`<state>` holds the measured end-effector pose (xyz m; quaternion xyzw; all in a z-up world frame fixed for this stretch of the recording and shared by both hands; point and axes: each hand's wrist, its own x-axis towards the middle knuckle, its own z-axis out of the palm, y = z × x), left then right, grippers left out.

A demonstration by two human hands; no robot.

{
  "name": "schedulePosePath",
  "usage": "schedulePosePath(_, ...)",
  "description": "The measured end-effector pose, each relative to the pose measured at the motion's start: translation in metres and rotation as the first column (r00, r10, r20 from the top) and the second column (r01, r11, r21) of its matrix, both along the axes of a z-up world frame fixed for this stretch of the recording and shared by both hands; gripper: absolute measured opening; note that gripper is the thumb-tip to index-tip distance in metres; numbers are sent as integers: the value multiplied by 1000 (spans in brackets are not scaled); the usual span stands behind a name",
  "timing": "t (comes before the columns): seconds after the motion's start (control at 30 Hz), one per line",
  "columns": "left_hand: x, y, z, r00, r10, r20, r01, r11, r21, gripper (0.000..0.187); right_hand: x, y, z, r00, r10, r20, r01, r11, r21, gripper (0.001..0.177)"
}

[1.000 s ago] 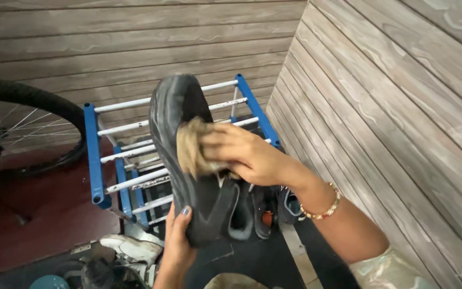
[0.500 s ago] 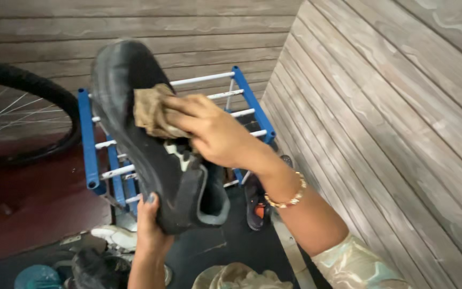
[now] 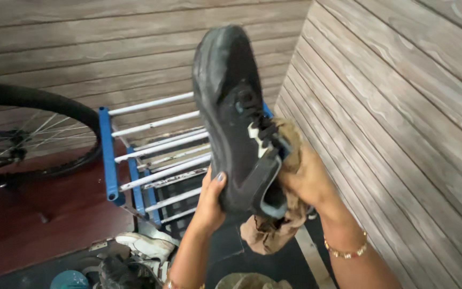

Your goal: The person wipes a metal shoe rack with a cloth, then picks up a black sneaker and wipes it thoroughly with the same cloth. They place the cleaned shoe on the rack and repeat the process with a second black sneaker.

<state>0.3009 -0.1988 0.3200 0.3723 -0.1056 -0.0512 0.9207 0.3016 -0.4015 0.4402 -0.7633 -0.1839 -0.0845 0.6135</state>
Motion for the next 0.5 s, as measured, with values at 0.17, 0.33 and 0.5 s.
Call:
schedulePosePath(0.17,33,-42,43,967,250,55,-252,893,373,53,28,-34,-30,918,-374,129,372,927,36,52)
schedulePosePath(0.33,-28,-71,76,835,362,415,-538,695,477,22,51,-32,-52,755,-647,-101,647,761,-36,23)
schedulePosePath(0.5,-18,-88,57,922,181,341,-354,748,562,48,36,-8,-51,769,-543,337,538,835,117,49)
